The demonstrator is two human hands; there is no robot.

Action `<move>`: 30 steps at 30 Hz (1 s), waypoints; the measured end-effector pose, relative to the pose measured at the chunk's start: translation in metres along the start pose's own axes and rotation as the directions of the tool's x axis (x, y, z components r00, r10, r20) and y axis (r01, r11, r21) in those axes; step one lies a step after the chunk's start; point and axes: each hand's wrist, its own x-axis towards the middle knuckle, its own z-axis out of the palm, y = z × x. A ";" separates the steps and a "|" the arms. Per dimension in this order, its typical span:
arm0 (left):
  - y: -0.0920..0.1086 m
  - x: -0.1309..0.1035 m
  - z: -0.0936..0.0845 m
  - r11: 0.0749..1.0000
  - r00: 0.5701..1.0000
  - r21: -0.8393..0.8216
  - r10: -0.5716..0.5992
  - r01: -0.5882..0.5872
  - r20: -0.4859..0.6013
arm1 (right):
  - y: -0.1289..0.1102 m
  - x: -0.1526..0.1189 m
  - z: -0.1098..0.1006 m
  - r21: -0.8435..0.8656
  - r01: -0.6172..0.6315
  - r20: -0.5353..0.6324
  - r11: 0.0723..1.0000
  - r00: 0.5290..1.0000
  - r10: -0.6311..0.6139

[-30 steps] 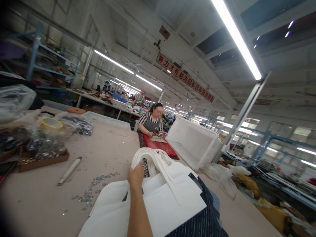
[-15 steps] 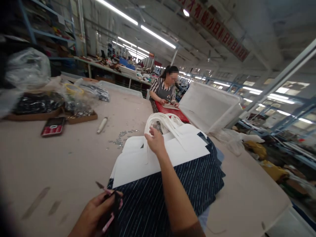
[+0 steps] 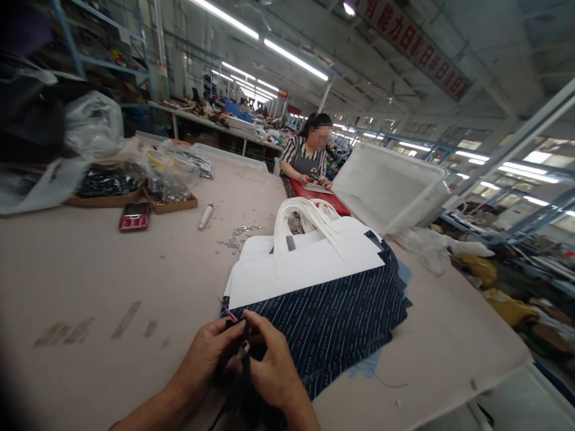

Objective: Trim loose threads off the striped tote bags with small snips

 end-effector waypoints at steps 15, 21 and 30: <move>-0.003 -0.006 0.004 0.978 0.994 0.184 0.090 -0.101 0.067 | 0.011 -0.006 0.041 0.316 -0.016 -0.202 0.948 0.976 0.084; -0.002 -0.013 0.004 0.922 0.975 0.326 0.177 -0.211 0.131 | 0.009 -0.004 0.027 0.645 -0.025 -0.332 0.764 0.891 0.309; 0.019 0.010 -0.016 0.943 0.925 0.330 0.166 -0.047 -0.343 | 0.024 -0.034 -0.025 0.637 0.078 -0.478 0.767 0.821 0.313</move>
